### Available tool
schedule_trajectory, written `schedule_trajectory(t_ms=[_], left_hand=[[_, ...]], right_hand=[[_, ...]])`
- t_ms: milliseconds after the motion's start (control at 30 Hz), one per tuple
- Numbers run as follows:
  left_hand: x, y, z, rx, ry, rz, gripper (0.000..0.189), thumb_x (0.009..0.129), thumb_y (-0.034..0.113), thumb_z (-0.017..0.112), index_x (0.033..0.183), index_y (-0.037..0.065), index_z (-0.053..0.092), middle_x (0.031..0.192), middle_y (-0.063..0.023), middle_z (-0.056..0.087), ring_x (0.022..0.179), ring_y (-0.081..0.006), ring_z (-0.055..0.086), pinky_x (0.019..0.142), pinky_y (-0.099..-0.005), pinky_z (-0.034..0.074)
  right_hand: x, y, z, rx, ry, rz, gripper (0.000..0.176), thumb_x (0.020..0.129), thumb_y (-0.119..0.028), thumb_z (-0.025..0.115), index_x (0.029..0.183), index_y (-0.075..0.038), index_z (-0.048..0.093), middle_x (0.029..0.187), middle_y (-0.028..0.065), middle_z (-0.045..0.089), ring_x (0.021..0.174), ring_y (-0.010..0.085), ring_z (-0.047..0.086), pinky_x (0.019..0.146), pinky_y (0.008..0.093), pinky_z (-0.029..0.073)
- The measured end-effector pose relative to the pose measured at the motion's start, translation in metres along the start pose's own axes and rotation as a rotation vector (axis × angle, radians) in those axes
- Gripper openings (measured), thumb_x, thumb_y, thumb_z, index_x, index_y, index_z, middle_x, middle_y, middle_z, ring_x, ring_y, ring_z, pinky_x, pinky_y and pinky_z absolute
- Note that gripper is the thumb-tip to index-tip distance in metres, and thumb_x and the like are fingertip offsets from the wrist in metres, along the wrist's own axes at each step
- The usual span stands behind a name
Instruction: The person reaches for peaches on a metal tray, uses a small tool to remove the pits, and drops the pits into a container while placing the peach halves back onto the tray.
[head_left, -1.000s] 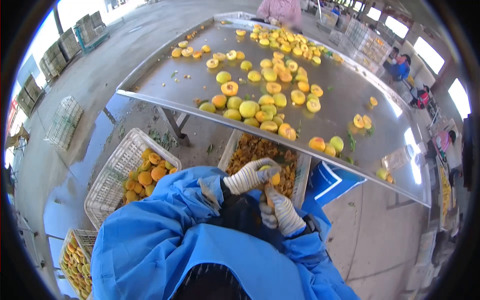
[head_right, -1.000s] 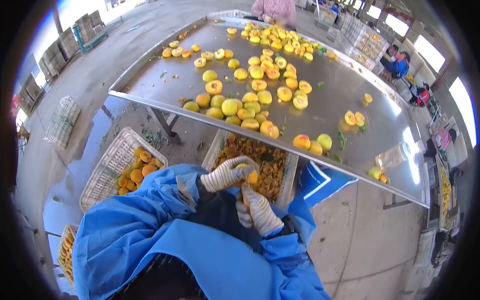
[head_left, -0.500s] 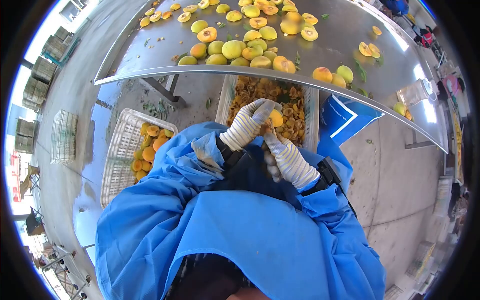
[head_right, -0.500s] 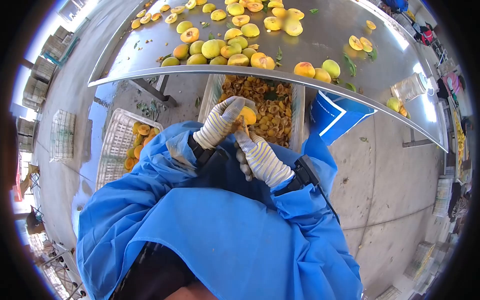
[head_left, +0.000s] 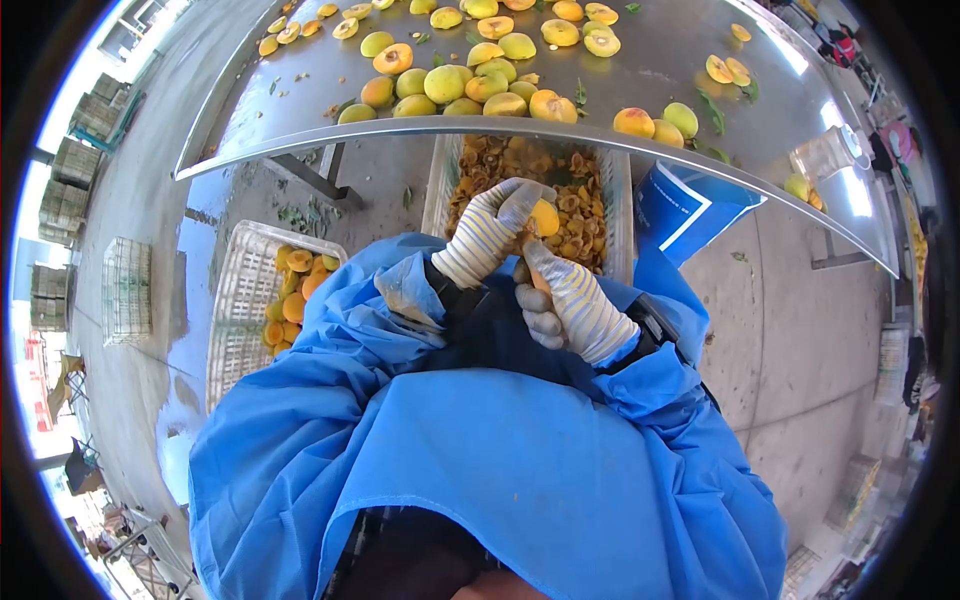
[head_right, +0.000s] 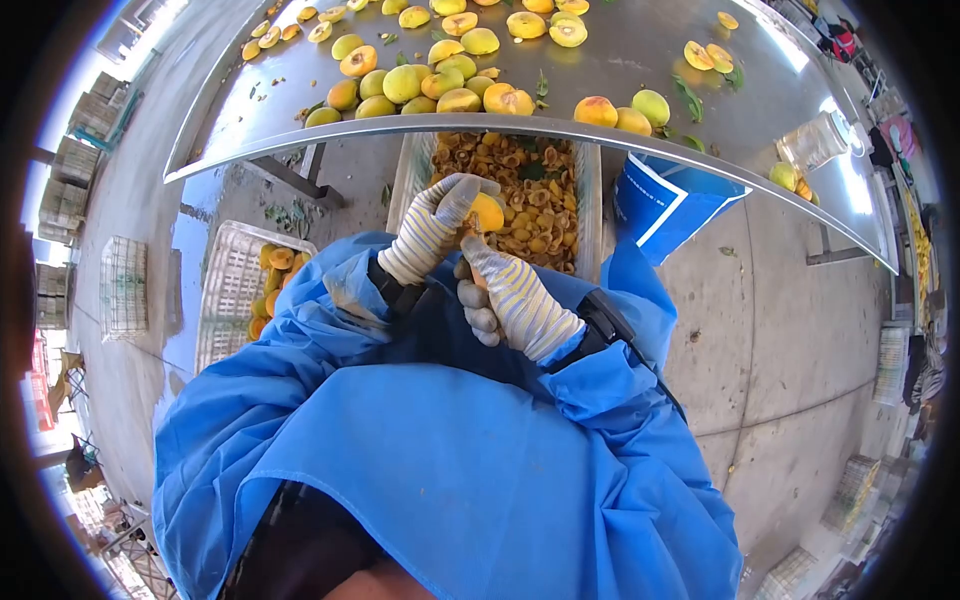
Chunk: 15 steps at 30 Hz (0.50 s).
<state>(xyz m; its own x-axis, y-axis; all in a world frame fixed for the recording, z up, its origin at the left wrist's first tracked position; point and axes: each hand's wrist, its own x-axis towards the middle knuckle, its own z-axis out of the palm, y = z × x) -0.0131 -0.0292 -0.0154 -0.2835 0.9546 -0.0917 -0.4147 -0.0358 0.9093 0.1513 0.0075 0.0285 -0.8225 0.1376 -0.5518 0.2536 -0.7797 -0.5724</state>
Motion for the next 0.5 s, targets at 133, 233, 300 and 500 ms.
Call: schedule_trajectory(t_ms=[133, 233, 300, 500], left_hand=[[0.001, -0.005, 0.003, 0.046, 0.023, 0.096, 0.033, 0.095, 0.035, 0.063, 0.108, 0.004, 0.068, 0.091, -0.0029, 0.068, 0.080, -0.0093, 0.063, 0.071, -0.0232, 0.051], [0.002, -0.002, -0.008, 0.034, -0.039, -0.114, 0.033, 0.095, 0.035, 0.064, 0.108, 0.005, 0.068, 0.091, -0.0028, 0.068, 0.079, -0.0082, 0.062, 0.069, -0.0222, 0.050], [0.000, -0.005, -0.004, 0.034, -0.014, -0.063, 0.033, 0.095, 0.035, 0.063, 0.106, 0.005, 0.068, 0.092, -0.0026, 0.068, 0.078, -0.0078, 0.061, 0.068, -0.0219, 0.050], [0.001, -0.002, 0.000, 0.111, 0.032, 0.052, 0.032, 0.096, 0.034, 0.063, 0.105, 0.004, 0.068, 0.092, -0.0025, 0.068, 0.074, -0.0055, 0.057, 0.066, -0.0217, 0.049]], right_hand=[[-0.001, -0.003, -0.002, -0.004, -0.007, 0.030, 0.046, 0.094, -0.060, 0.050, 0.091, -0.014, 0.050, 0.057, -0.0040, 0.043, 0.040, 0.0088, 0.044, 0.035, 0.0243, 0.036], [-0.001, 0.002, 0.001, -0.095, 0.099, 0.007, 0.043, 0.096, -0.058, 0.050, 0.092, -0.014, 0.051, 0.057, -0.0050, 0.041, 0.040, 0.0076, 0.041, 0.034, 0.0234, 0.032], [0.001, 0.004, 0.003, -0.075, 0.116, 0.007, 0.043, 0.096, -0.057, 0.050, 0.093, -0.014, 0.051, 0.058, -0.0053, 0.041, 0.040, 0.0070, 0.040, 0.034, 0.0231, 0.030], [0.006, -0.002, -0.002, -0.088, 0.055, 0.022, 0.045, 0.093, -0.060, 0.053, 0.091, -0.015, 0.051, 0.057, -0.0038, 0.045, 0.040, 0.0087, 0.045, 0.034, 0.0248, 0.036]])
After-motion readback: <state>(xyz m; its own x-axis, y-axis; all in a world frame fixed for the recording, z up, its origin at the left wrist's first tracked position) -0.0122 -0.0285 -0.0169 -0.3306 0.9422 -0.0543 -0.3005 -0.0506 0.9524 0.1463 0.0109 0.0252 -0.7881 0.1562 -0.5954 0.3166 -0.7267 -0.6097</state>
